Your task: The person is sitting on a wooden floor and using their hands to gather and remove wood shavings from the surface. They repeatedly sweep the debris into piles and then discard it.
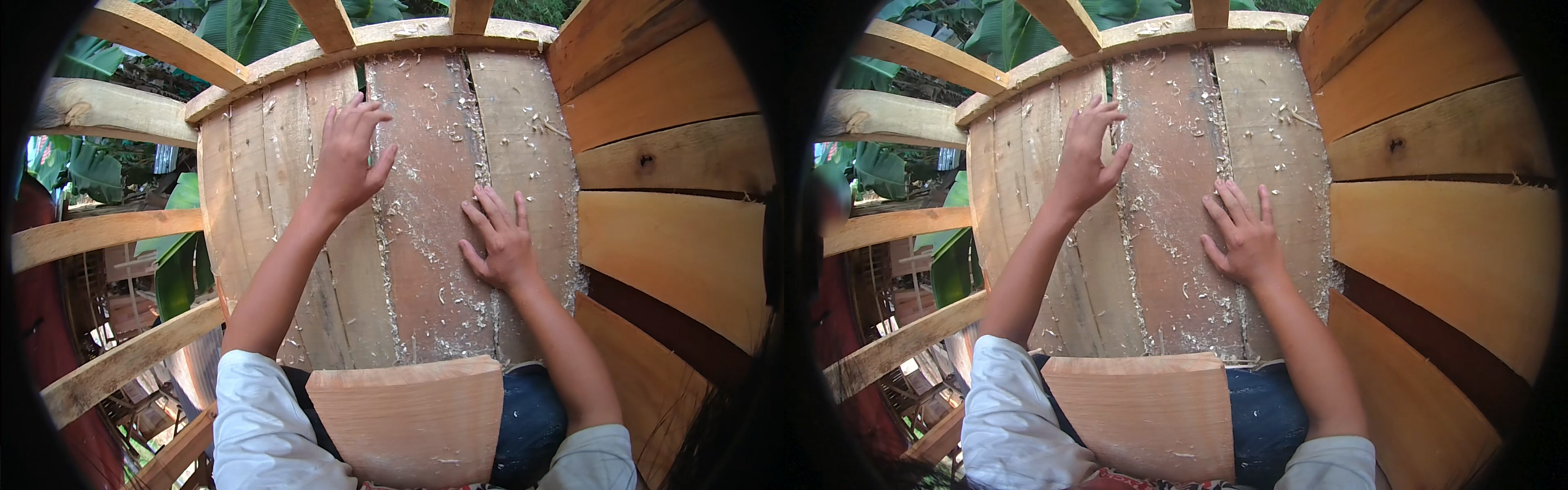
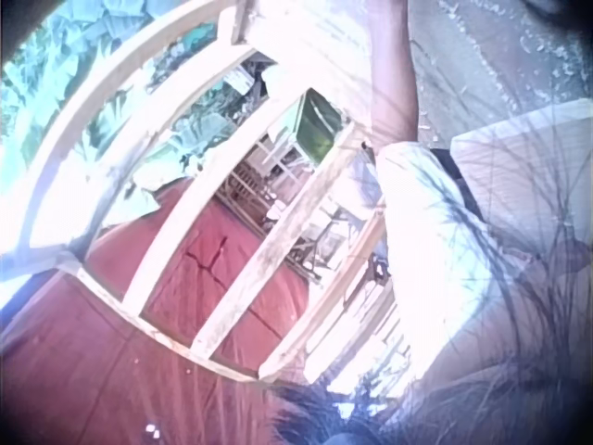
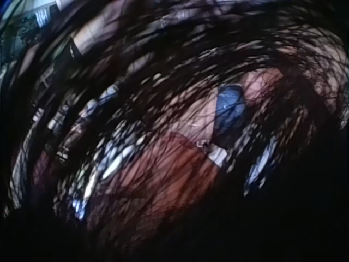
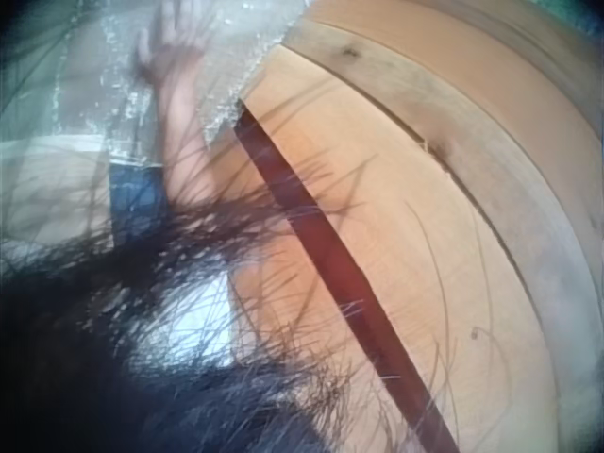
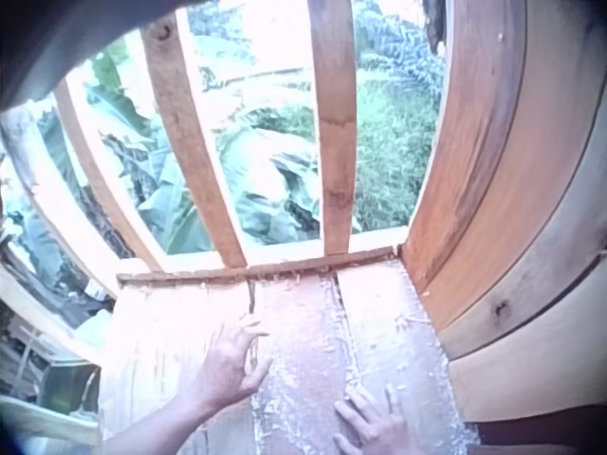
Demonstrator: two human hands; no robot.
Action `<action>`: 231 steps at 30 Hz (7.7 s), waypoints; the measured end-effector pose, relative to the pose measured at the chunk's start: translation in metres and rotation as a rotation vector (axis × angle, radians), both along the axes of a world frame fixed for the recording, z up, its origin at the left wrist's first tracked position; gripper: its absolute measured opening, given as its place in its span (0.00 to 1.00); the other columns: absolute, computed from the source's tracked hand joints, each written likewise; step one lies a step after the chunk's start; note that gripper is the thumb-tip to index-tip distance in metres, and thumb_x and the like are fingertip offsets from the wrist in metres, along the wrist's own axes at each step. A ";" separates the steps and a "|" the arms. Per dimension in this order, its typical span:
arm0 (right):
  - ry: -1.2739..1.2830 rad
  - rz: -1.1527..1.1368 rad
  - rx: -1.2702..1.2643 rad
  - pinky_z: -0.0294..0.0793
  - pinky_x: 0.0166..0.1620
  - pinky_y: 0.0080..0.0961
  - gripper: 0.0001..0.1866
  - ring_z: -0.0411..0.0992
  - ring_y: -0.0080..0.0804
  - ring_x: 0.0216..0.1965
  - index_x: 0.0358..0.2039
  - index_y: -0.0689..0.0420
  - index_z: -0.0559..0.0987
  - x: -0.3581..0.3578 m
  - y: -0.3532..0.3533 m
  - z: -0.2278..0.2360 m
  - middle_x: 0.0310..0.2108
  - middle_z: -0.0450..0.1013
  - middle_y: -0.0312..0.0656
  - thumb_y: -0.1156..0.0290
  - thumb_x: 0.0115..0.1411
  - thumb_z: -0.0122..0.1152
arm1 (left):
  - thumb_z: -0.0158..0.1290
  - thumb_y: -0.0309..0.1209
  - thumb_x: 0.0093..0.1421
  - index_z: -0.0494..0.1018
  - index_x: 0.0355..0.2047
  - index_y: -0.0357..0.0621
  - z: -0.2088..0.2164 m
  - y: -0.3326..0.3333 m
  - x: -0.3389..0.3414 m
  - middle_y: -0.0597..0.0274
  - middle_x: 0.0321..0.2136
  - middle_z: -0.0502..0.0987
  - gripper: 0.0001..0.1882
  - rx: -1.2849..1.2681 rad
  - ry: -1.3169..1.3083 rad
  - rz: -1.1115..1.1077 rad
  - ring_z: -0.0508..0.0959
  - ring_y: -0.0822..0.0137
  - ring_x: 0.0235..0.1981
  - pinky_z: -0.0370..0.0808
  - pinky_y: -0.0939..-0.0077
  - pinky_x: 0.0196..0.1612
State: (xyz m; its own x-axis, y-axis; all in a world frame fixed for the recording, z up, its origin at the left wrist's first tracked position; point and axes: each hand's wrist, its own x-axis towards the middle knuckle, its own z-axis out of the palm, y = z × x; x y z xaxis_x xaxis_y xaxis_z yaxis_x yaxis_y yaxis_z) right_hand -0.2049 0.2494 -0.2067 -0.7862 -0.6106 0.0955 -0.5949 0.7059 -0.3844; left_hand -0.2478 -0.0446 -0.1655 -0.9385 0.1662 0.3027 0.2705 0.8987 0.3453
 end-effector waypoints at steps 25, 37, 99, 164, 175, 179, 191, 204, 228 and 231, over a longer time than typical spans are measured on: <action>0.005 0.001 -0.004 0.42 0.71 0.56 0.29 0.59 0.36 0.68 0.58 0.49 0.73 0.000 -0.004 0.001 0.65 0.63 0.42 0.57 0.56 0.63 | 0.59 0.33 0.55 0.77 0.28 0.48 0.013 -0.015 0.074 0.58 0.55 0.70 0.04 -0.113 -0.387 -0.438 0.56 0.48 0.70 0.47 0.40 0.70; 0.012 0.006 0.006 0.42 0.71 0.55 0.29 0.59 0.36 0.68 0.58 0.48 0.73 0.000 -0.003 -0.002 0.65 0.63 0.42 0.56 0.56 0.62 | 0.60 0.34 0.54 0.78 0.24 0.49 0.011 0.004 0.095 0.55 0.57 0.70 0.05 -0.149 -0.352 -0.479 0.53 0.48 0.71 0.39 0.39 0.72; -1.125 0.188 0.450 0.75 0.51 0.38 0.19 0.77 0.48 0.46 0.48 0.61 0.81 0.002 -0.023 0.082 0.44 0.79 0.54 0.63 0.61 0.57 | 0.53 0.41 0.61 0.68 0.56 0.49 -0.042 -0.109 0.201 0.56 0.63 0.64 0.24 -0.075 -0.133 0.368 0.59 0.54 0.68 0.46 0.49 0.71; -0.949 -0.192 0.163 0.76 0.21 0.26 0.34 0.75 0.31 0.15 0.19 0.65 0.78 -0.133 -0.143 0.038 0.15 0.74 0.42 0.49 0.71 0.44 | 0.50 0.49 0.63 0.67 0.55 0.48 -0.040 -0.110 0.202 0.54 0.63 0.63 0.26 -0.073 -0.156 0.387 0.57 0.54 0.69 0.45 0.47 0.71; -0.961 -0.174 0.006 0.76 0.22 0.25 0.37 0.76 0.30 0.17 0.21 0.63 0.78 -0.144 -0.140 0.046 0.17 0.75 0.42 0.41 0.69 0.42 | 0.49 0.50 0.63 0.67 0.56 0.48 -0.041 -0.111 0.204 0.54 0.63 0.63 0.26 -0.088 -0.177 0.395 0.57 0.54 0.69 0.44 0.47 0.71; -0.900 -0.287 0.155 0.79 0.24 0.30 0.40 0.78 0.35 0.19 0.21 0.67 0.81 -0.147 -0.145 0.037 0.18 0.77 0.47 0.38 0.67 0.44 | 0.48 0.51 0.63 0.67 0.56 0.48 -0.039 -0.109 0.203 0.54 0.63 0.63 0.27 -0.086 -0.169 0.388 0.58 0.54 0.69 0.44 0.47 0.71; -0.912 -0.221 -0.089 0.78 0.23 0.26 0.38 0.76 0.32 0.19 0.24 0.67 0.80 -0.185 -0.190 0.053 0.18 0.75 0.46 0.40 0.68 0.44 | 0.49 0.50 0.63 0.67 0.56 0.48 -0.040 -0.111 0.206 0.54 0.63 0.63 0.27 -0.088 -0.165 0.393 0.58 0.53 0.69 0.45 0.47 0.71; -0.540 -0.291 -0.363 0.78 0.38 0.35 0.29 0.80 0.39 0.32 0.35 0.64 0.84 -0.204 -0.206 0.023 0.28 0.80 0.50 0.47 0.68 0.50 | 0.47 0.51 0.64 0.67 0.56 0.46 -0.040 -0.110 0.203 0.53 0.63 0.63 0.28 -0.066 -0.181 0.378 0.57 0.53 0.69 0.44 0.47 0.71; -0.468 -0.204 -0.411 0.64 0.60 0.31 0.37 0.71 0.46 0.57 0.54 0.72 0.73 -0.170 -0.225 0.031 0.52 0.74 0.59 0.44 0.71 0.40 | 0.48 0.51 0.64 0.67 0.56 0.49 -0.039 -0.110 0.200 0.53 0.63 0.63 0.27 -0.077 -0.159 0.371 0.57 0.54 0.69 0.45 0.47 0.71; -0.505 -0.148 -0.668 0.66 0.58 0.32 0.37 0.73 0.45 0.53 0.50 0.74 0.76 -0.178 -0.234 -0.002 0.47 0.77 0.57 0.44 0.70 0.42 | 0.47 0.52 0.64 0.67 0.56 0.47 -0.038 -0.108 0.199 0.53 0.63 0.63 0.27 -0.065 -0.166 0.372 0.57 0.53 0.69 0.44 0.47 0.71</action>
State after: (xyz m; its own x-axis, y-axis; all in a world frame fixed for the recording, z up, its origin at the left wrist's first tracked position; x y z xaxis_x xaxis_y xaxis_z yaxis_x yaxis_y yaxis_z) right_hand -0.3826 0.0158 -0.2084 -0.8988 -0.4382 0.0155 -0.1591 0.2930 -0.9428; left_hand -0.0489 -0.1525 -0.2033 -0.9733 -0.1797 0.1426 -0.1313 0.9461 0.2961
